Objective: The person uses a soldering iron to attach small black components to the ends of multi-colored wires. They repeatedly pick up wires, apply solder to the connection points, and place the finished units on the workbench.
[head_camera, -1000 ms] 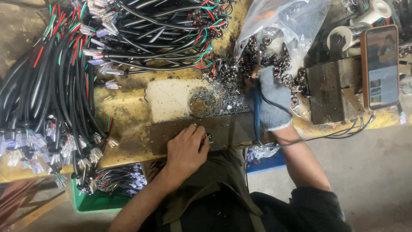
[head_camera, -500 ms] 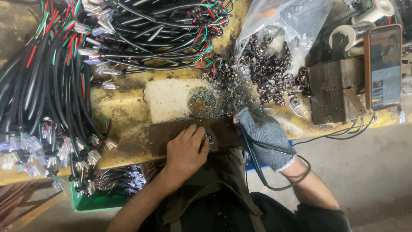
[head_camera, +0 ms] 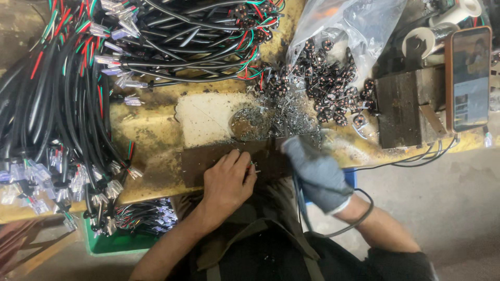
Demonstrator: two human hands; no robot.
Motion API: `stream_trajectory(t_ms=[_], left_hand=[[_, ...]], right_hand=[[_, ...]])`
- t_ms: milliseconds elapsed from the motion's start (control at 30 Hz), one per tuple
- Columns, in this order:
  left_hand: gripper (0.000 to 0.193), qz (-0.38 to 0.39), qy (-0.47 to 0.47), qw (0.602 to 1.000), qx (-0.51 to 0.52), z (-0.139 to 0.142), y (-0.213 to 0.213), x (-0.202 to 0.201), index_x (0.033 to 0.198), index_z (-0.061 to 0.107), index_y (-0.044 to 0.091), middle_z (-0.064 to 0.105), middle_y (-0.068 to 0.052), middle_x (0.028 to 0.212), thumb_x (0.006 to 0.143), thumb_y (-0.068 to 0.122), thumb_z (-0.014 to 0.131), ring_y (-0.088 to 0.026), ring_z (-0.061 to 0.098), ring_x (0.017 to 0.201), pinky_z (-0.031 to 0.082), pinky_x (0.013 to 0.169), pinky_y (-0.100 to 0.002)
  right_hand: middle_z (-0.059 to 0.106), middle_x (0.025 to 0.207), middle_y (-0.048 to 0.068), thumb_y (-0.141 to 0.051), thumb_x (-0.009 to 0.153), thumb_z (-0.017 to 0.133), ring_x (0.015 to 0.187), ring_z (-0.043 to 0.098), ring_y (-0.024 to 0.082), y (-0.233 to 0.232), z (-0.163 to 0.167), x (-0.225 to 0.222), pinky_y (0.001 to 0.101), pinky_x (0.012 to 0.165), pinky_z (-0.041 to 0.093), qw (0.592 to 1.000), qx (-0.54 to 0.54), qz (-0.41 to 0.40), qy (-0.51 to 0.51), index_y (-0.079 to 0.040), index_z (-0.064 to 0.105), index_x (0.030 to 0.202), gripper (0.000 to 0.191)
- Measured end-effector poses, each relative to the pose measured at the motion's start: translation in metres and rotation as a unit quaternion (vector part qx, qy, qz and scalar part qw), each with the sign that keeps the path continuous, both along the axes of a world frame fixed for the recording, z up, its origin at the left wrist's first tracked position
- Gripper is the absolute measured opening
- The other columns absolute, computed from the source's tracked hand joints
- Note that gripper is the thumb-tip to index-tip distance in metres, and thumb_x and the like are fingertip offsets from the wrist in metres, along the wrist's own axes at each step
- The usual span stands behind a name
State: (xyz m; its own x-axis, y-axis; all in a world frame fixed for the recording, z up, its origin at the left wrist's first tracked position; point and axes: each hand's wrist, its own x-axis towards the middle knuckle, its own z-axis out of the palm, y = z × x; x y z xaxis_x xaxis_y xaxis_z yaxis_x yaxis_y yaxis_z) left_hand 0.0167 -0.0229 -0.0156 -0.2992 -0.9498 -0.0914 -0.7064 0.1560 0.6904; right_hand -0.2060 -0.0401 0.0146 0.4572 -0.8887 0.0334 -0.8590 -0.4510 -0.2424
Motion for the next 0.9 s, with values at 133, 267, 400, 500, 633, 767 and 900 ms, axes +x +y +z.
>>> stream_trajectory(t_ms=[133, 267, 400, 500, 633, 767, 900], left_hand=[[0.015, 0.010, -0.007, 1.000, -0.007, 0.000, 0.000, 0.000, 0.087, 0.058, 0.009, 0.059, -0.010, 0.085, 0.087, 0.018, 0.070, -0.031, 0.066, 0.083, 0.053, 0.060, -0.046], [0.015, 0.013, 0.018, 1.000, -0.019, -0.002, 0.001, 0.002, 0.089, 0.059, 0.008, 0.059, -0.011, 0.087, 0.086, 0.017, 0.070, -0.032, 0.065, 0.083, 0.053, 0.061, -0.046], [0.016, 0.013, 0.014, 1.000, -0.015, -0.005, 0.001, 0.001, 0.091, 0.059, 0.007, 0.060, -0.012, 0.088, 0.085, 0.017, 0.071, -0.033, 0.065, 0.084, 0.053, 0.062, -0.047], [0.016, 0.013, 0.008, 1.000, -0.014, -0.005, 0.000, 0.002, 0.092, 0.060, 0.007, 0.060, -0.012, 0.089, 0.085, 0.017, 0.071, -0.034, 0.065, 0.084, 0.053, 0.063, -0.047], [0.015, 0.039, -0.002, 0.999, 0.003, -0.001, 0.008, -0.004, 0.091, 0.062, 0.009, 0.061, -0.011, 0.088, 0.086, 0.019, 0.072, -0.034, 0.066, 0.084, 0.053, 0.065, -0.048], [0.031, 0.159, -0.003, 0.987, -0.023, 0.006, 0.019, -0.010, 0.101, 0.062, 0.004, 0.060, -0.021, 0.110, 0.084, 0.025, 0.076, -0.037, 0.067, 0.083, 0.056, 0.061, -0.044], [0.034, 0.054, -0.018, 0.991, 0.120, 0.032, 0.005, 0.042, 0.103, 0.069, 0.010, 0.065, -0.010, 0.102, 0.084, 0.035, 0.083, -0.036, 0.071, 0.083, 0.056, 0.066, -0.046]], right_hand=[[0.074, 0.082, 0.006, -0.023, 0.084, 0.086, 0.066, 0.071, 0.022, -0.021, -0.004, -0.020, 0.0347, 0.059, 0.053, 0.961, 0.159, -0.182, -0.132, -0.006, 0.050, 0.127, 0.059], [0.064, 0.089, 0.005, -0.016, 0.080, 0.088, 0.074, 0.063, 0.017, 0.016, -0.043, 0.011, 0.0302, 0.065, 0.052, 0.920, 0.067, -0.190, -0.337, -0.008, 0.046, 0.119, 0.058], [0.050, 0.087, 0.006, -0.013, 0.069, 0.089, 0.076, 0.049, 0.015, 0.048, -0.090, 0.036, 0.0285, 0.066, 0.044, 0.929, 0.001, -0.200, -0.311, -0.010, 0.045, 0.109, 0.059], [0.055, 0.083, 0.001, -0.012, 0.084, 0.084, 0.074, 0.052, 0.012, 0.052, -0.108, 0.042, 0.0266, 0.067, 0.044, 0.825, 0.146, -0.276, -0.471, -0.011, 0.046, 0.111, 0.047], [0.051, 0.084, 0.003, -0.013, 0.080, 0.085, 0.074, 0.049, 0.016, 0.050, -0.101, 0.043, 0.0298, 0.067, 0.043, 0.901, 0.106, -0.258, -0.332, -0.009, 0.044, 0.108, 0.050], [0.054, 0.090, 0.003, -0.013, 0.084, 0.081, 0.081, 0.053, 0.016, 0.050, -0.081, 0.046, 0.0321, 0.073, 0.047, 0.907, 0.097, -0.215, -0.348, -0.007, 0.045, 0.111, 0.046], [0.047, 0.083, 0.008, -0.016, 0.076, 0.086, 0.075, 0.047, 0.021, 0.039, -0.073, 0.040, 0.0366, 0.065, 0.042, 0.932, 0.020, -0.196, -0.303, -0.006, 0.048, 0.100, 0.046]])
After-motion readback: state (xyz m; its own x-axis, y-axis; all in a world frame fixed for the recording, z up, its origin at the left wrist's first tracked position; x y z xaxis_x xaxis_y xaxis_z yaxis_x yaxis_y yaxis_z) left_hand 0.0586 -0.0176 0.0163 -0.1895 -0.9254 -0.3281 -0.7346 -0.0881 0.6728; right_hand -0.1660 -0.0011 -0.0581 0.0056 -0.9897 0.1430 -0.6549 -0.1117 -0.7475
